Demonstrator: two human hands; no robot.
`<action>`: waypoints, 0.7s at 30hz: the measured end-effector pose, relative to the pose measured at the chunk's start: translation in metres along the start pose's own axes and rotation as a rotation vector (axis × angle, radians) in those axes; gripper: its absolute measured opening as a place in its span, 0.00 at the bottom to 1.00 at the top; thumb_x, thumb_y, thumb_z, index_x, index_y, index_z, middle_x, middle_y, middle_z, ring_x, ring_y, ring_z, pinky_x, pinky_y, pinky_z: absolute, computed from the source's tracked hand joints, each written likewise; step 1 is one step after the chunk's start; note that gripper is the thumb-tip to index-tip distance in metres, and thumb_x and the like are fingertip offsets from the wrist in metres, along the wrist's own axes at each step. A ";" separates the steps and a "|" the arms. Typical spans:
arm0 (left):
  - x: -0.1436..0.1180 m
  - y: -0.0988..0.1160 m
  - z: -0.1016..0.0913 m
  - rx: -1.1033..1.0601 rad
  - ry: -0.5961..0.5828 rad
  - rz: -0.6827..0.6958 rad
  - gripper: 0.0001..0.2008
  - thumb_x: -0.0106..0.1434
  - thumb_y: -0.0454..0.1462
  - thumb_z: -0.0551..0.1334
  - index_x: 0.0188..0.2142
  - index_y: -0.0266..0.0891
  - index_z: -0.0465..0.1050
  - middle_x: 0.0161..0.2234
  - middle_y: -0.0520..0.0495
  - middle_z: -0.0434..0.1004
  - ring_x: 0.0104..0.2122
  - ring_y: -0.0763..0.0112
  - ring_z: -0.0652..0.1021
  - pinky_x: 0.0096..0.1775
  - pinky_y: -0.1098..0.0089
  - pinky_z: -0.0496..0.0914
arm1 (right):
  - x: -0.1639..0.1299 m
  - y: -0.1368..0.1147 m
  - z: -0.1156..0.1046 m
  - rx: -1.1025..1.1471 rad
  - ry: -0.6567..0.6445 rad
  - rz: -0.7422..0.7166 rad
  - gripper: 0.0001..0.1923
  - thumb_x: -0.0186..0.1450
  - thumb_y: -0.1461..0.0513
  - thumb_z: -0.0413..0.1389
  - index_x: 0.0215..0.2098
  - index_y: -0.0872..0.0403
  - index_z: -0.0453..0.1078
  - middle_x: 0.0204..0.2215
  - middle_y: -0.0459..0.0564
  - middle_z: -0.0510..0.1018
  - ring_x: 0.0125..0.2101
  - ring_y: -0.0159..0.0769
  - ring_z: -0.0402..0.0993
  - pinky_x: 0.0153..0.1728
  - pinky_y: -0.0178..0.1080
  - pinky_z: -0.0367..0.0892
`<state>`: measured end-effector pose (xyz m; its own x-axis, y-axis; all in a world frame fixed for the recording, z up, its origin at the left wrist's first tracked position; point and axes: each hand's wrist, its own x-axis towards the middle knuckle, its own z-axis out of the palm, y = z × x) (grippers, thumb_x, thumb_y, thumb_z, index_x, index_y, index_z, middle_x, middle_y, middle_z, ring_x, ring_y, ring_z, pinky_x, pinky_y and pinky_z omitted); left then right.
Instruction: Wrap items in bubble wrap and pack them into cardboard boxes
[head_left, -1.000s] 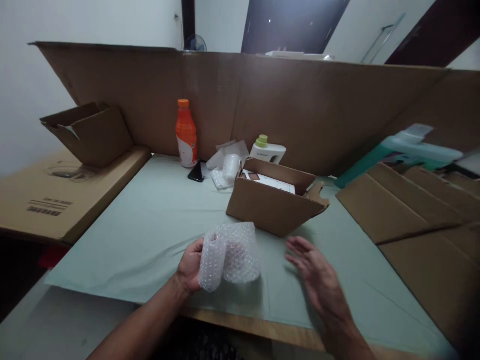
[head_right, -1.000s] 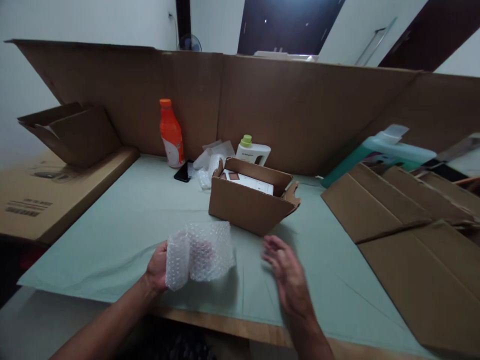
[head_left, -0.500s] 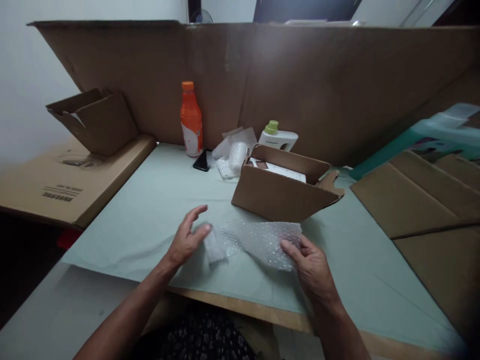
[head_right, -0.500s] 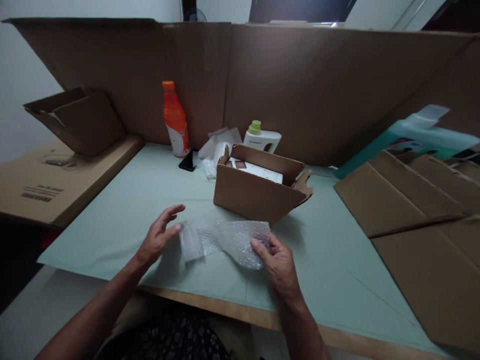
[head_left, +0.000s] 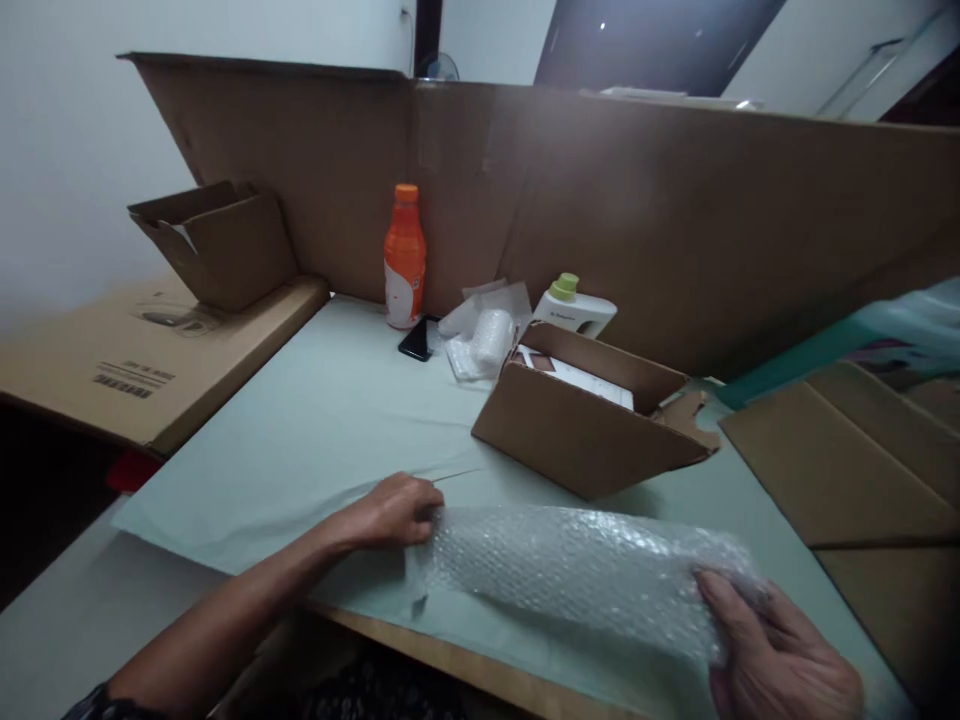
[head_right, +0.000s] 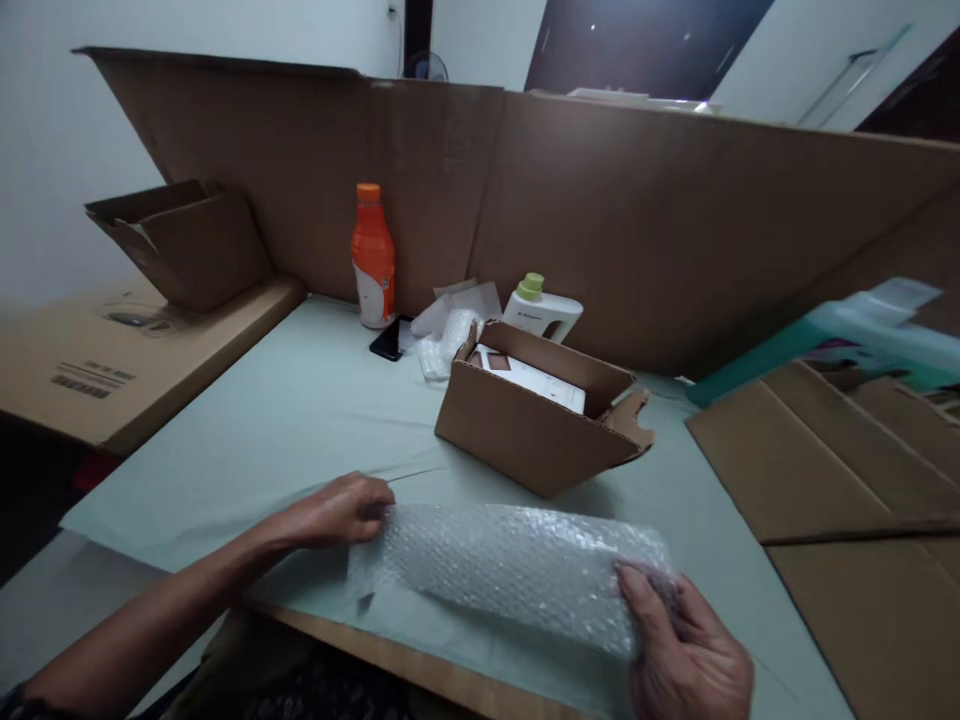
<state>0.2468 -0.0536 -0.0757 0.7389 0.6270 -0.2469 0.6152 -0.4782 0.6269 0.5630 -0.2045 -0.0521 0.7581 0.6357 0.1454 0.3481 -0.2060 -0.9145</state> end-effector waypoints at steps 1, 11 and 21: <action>-0.005 -0.007 -0.005 -0.016 -0.011 -0.020 0.07 0.54 0.31 0.60 0.33 0.39 0.73 0.34 0.48 0.80 0.33 0.66 0.77 0.35 0.72 0.66 | 0.003 0.008 0.003 -0.016 -0.005 0.038 0.24 0.51 0.45 0.67 0.35 0.56 0.78 0.29 0.53 0.82 0.27 0.41 0.75 0.24 0.37 0.70; 0.028 -0.026 -0.050 0.031 0.399 -0.128 0.21 0.58 0.36 0.65 0.52 0.40 0.74 0.49 0.41 0.77 0.52 0.53 0.75 0.55 0.57 0.66 | 0.031 0.097 0.031 -0.545 -0.050 -0.365 0.43 0.61 0.37 0.49 0.57 0.64 0.69 0.54 0.70 0.75 0.53 0.62 0.72 0.52 0.58 0.68; 0.197 -0.052 -0.082 -0.668 0.923 -0.293 0.13 0.66 0.39 0.66 0.49 0.39 0.74 0.52 0.42 0.74 0.52 0.58 0.75 0.54 0.53 0.71 | 0.038 0.128 0.028 -0.566 -0.071 -0.572 0.28 0.68 0.43 0.49 0.46 0.56 0.74 0.50 0.63 0.79 0.48 0.54 0.78 0.45 0.52 0.74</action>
<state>0.3377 0.1448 -0.0967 -0.0548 0.9984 0.0106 0.2598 0.0040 0.9656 0.6208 -0.1860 -0.1743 0.3476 0.7986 0.4913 0.9125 -0.1675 -0.3732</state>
